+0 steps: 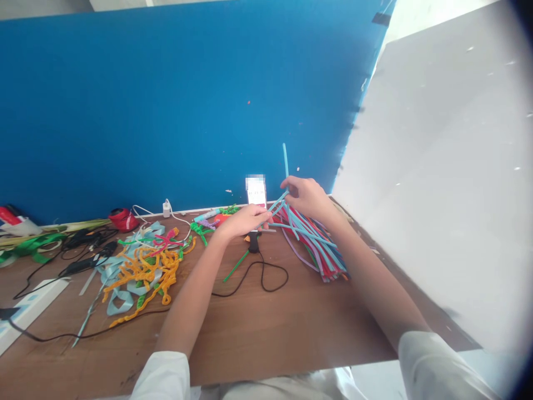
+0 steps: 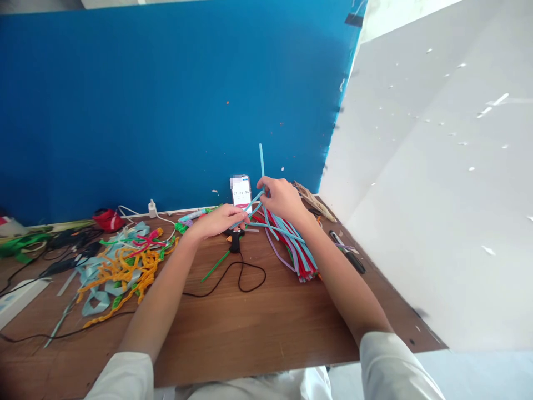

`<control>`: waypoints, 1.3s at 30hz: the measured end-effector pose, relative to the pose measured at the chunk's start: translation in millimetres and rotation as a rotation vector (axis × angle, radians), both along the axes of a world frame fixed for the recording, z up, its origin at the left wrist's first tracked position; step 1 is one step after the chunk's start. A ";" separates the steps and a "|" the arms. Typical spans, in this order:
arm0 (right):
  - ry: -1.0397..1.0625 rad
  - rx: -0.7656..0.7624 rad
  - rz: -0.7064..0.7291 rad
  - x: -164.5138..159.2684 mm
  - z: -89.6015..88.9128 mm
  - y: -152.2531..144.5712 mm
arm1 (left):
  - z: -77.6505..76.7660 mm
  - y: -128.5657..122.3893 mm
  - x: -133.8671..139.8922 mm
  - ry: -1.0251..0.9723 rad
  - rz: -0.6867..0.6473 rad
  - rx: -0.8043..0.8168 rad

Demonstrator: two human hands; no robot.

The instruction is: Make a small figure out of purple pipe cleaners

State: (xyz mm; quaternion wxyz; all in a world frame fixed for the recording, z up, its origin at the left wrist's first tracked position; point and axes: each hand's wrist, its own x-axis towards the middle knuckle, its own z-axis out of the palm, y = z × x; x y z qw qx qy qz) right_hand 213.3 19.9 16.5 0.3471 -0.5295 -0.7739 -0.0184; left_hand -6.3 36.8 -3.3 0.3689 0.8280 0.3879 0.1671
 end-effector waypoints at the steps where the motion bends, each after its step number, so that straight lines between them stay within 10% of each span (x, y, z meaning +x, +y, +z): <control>1: 0.000 -0.001 -0.001 -0.1 0.2 -0.3 | 0.8 -1.2 0.5 0.010 -0.002 0.011; 39: 0.389 0.023 0.084 -0.7 2.1 4.7 | -8.1 1.9 9.7 -0.160 0.169 0.031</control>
